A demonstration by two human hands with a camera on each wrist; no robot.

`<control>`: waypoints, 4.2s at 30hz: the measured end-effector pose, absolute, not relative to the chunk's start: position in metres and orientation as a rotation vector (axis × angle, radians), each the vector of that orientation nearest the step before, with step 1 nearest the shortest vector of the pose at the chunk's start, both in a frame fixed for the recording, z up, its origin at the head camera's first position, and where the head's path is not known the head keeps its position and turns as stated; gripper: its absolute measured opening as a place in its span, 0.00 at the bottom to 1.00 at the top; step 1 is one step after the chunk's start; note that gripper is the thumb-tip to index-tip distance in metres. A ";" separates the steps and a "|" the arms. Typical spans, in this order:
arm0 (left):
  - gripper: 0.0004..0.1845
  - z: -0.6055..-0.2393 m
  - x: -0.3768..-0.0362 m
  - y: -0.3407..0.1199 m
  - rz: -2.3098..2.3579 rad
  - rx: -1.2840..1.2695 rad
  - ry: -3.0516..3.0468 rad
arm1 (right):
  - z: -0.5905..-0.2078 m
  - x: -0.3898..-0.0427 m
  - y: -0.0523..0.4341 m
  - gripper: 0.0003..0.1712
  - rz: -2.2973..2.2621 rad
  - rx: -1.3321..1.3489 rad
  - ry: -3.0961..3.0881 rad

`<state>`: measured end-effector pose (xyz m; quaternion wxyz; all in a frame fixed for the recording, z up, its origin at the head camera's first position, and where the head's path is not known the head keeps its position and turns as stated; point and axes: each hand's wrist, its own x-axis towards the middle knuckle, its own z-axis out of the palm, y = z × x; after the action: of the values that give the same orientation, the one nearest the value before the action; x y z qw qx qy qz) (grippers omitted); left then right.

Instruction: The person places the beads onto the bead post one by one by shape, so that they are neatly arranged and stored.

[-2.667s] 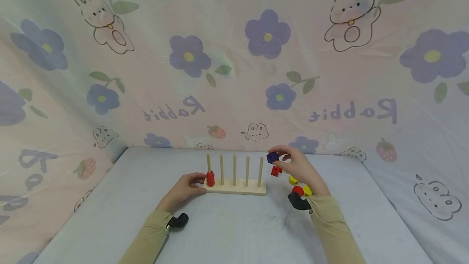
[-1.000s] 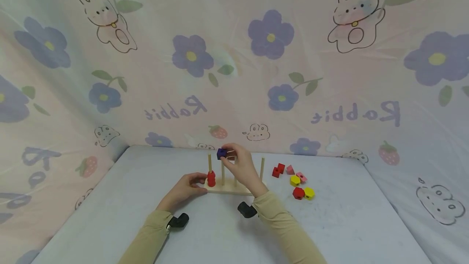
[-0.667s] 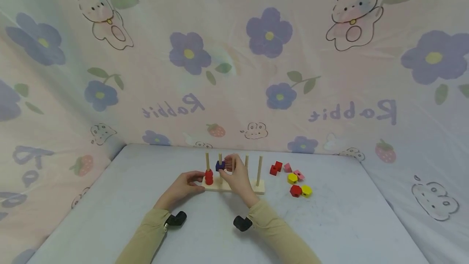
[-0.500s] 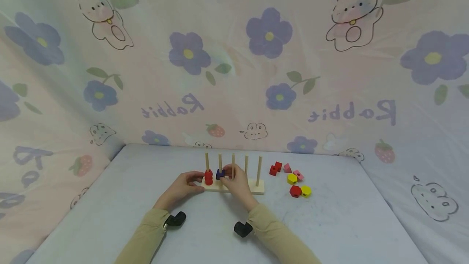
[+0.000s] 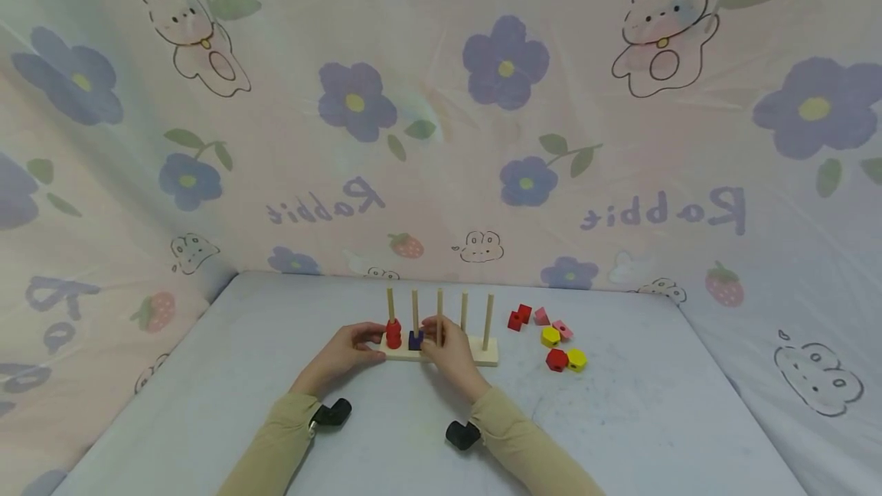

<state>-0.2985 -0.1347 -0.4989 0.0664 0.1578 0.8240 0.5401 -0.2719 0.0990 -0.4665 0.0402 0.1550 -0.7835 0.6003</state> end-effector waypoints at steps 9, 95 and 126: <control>0.27 -0.503 -0.299 -0.135 1.582 0.430 2.505 | -0.484 -0.269 0.114 0.29 1.768 0.441 -2.457; 0.27 -0.499 -0.296 -0.135 1.579 0.440 2.515 | -0.471 -0.309 0.261 0.19 1.030 0.442 -2.796; 0.26 -0.491 -0.294 -0.135 1.575 0.421 2.532 | -0.338 -0.270 0.212 0.23 1.273 0.725 -2.370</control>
<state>-0.2943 -0.1351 -0.4912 0.0650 0.1396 0.8391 0.5217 -0.2703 0.2117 -0.3381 0.1767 0.2562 -0.8372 0.4497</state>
